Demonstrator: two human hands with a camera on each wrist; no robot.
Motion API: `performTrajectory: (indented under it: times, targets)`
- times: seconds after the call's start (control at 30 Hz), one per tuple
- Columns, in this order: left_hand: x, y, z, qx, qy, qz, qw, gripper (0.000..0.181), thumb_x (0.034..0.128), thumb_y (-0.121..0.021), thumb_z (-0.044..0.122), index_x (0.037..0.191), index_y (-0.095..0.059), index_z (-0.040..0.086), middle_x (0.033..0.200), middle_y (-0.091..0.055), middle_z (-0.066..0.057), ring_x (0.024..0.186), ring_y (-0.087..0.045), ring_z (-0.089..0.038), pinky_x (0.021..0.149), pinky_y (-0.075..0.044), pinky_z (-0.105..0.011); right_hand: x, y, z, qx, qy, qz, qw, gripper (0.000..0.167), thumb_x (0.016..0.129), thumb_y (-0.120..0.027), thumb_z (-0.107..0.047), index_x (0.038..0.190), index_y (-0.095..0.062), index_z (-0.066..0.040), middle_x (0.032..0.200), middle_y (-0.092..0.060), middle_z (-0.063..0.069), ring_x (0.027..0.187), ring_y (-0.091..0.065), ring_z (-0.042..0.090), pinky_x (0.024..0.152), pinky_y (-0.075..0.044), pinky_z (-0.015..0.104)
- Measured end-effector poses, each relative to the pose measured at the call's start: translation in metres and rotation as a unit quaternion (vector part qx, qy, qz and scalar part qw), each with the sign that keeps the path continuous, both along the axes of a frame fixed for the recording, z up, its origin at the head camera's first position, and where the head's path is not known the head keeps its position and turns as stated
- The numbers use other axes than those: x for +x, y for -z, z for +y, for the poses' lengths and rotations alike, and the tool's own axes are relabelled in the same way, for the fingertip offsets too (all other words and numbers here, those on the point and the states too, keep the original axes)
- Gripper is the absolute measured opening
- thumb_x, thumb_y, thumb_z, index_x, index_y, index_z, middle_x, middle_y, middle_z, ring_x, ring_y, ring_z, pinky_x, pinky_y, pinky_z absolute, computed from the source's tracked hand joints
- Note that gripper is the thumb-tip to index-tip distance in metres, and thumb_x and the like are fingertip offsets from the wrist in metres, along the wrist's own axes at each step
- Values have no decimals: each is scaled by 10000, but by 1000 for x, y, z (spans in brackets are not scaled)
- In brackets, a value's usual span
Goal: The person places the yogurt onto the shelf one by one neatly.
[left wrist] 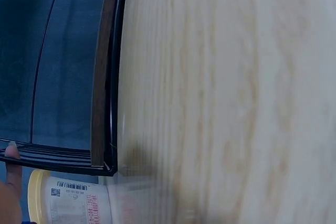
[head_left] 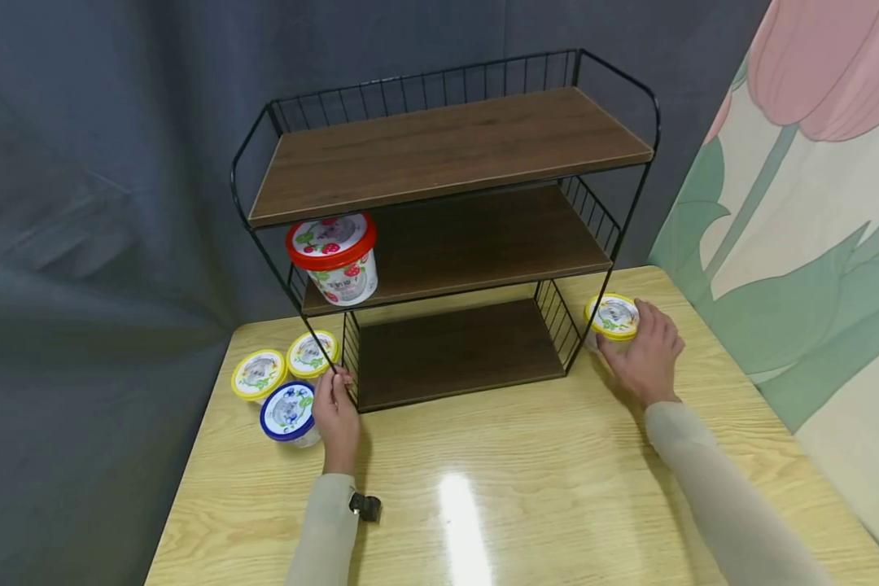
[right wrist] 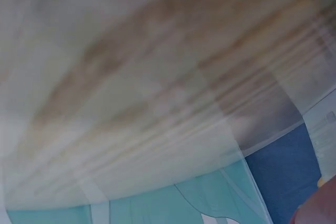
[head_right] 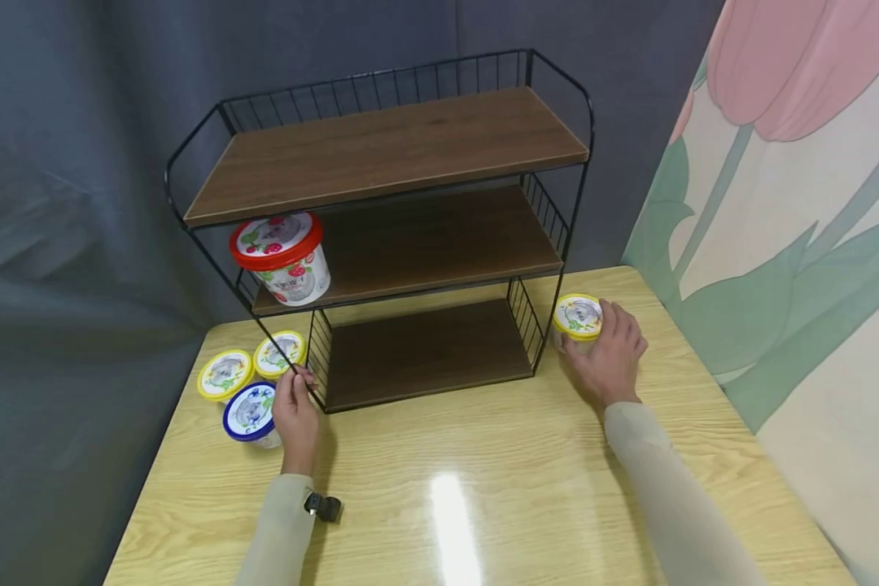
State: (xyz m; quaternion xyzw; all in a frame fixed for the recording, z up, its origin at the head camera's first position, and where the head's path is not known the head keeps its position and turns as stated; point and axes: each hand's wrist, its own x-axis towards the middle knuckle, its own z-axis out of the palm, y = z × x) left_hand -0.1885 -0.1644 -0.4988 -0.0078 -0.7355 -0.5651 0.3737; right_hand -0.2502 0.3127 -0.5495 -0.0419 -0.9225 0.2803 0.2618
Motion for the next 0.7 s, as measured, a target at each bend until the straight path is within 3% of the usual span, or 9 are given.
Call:
performTrajectory:
  times: [0.1,0.27,0.4,0.47,0.63,0.7]
  targets:
    - [1,-1,0,-50,68,38,10000,218,1022,-431,-40,914,-568,-171,876,-595,-305,849,-562,-232,765,-494,-253,-1,-2,3,-89,107,-112,9998,903,843,-677,-489,1550,-248,-128,1490,-357,259,1361,-284,484,999,-200,648]
    - [2,0,2,-151,-62,90,9998,217,1019,-421,-51,902,-572,-155,857,-593,-301,828,-555,-319,757,-497,-291,-2,-2,3,-172,106,-312,9993,922,847,-674,-523,1554,-240,-120,1384,-428,315,1296,-333,505,973,-210,635]
    - [2,1,4,-120,-138,26,9998,215,1020,-425,-39,897,-572,-136,854,-589,-290,825,-563,-290,762,-509,-322,-3,-1,2,-252,155,-251,9992,921,827,-708,-514,1529,-275,-105,1356,-442,298,1271,-345,485,969,-216,617]
    - [2,1,4,-122,-143,31,9998,213,1019,-426,-41,897,-571,-137,847,-591,-286,821,-567,-333,752,-515,-329,-2,0,1,-282,213,-172,9992,918,812,-729,-497,1515,-291,-101,1347,-443,281,1259,-348,467,960,-219,606]
    - [1,-2,4,-47,-107,6,9999,219,1019,-424,-43,893,-561,-158,840,-596,-300,821,-556,-452,741,-503,-212,1,2,-1,-260,333,-70,9991,947,772,-764,-480,1494,-295,-88,1309,-436,286,1222,-343,457,938,-228,597]
    - [-1,-1,2,-64,-95,-8,9999,224,1021,-421,-41,895,-558,-164,846,-597,-310,815,-564,-460,742,-507,-229,1,2,-2,-246,349,-72,9991,966,757,-774,-493,1489,-295,-82,1296,-432,291,1206,-340,457,938,-229,598]
